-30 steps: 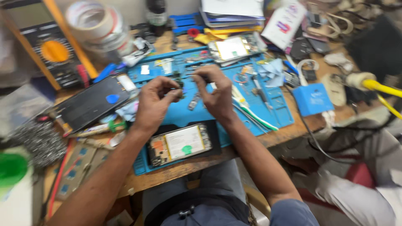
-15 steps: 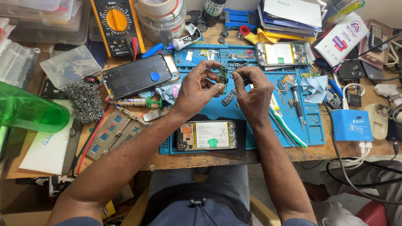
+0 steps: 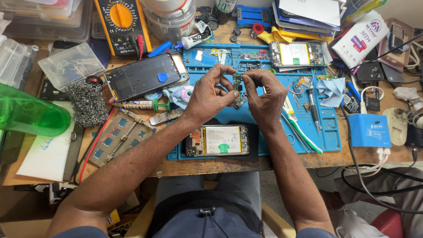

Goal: The person works on a disassembled smartphone at a repair bench, handling the exposed phone with its battery and a small green circuit board. They pick up and reposition the board, wipe components with a blue cloth, and use tweezers to handle small parts while working over the bench mat.

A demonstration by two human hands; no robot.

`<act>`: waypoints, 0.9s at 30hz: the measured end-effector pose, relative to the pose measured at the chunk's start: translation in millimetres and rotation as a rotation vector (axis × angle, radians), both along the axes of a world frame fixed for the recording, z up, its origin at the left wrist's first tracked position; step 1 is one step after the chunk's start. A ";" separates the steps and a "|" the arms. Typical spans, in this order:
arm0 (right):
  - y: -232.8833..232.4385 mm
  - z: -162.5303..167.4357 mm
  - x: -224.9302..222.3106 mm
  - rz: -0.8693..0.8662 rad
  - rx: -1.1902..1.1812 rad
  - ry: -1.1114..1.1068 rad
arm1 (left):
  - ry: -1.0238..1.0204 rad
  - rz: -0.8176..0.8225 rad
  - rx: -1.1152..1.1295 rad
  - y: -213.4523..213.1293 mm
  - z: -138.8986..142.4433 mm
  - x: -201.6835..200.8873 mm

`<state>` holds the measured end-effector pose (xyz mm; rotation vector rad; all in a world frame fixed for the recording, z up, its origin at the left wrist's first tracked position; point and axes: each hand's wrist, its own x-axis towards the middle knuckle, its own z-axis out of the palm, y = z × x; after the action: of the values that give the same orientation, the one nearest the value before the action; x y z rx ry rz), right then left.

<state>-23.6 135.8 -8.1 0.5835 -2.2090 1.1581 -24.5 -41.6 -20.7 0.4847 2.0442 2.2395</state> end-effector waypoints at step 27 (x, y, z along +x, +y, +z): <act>10.6 -11.5 -10.4 0.159 -0.389 -0.416 | 0.149 0.055 -0.096 -1.4 2.1 4.5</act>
<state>-34.0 146.4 -19.6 0.3814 -2.1988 1.8792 -20.0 -43.0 -18.6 0.6115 2.2516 2.1831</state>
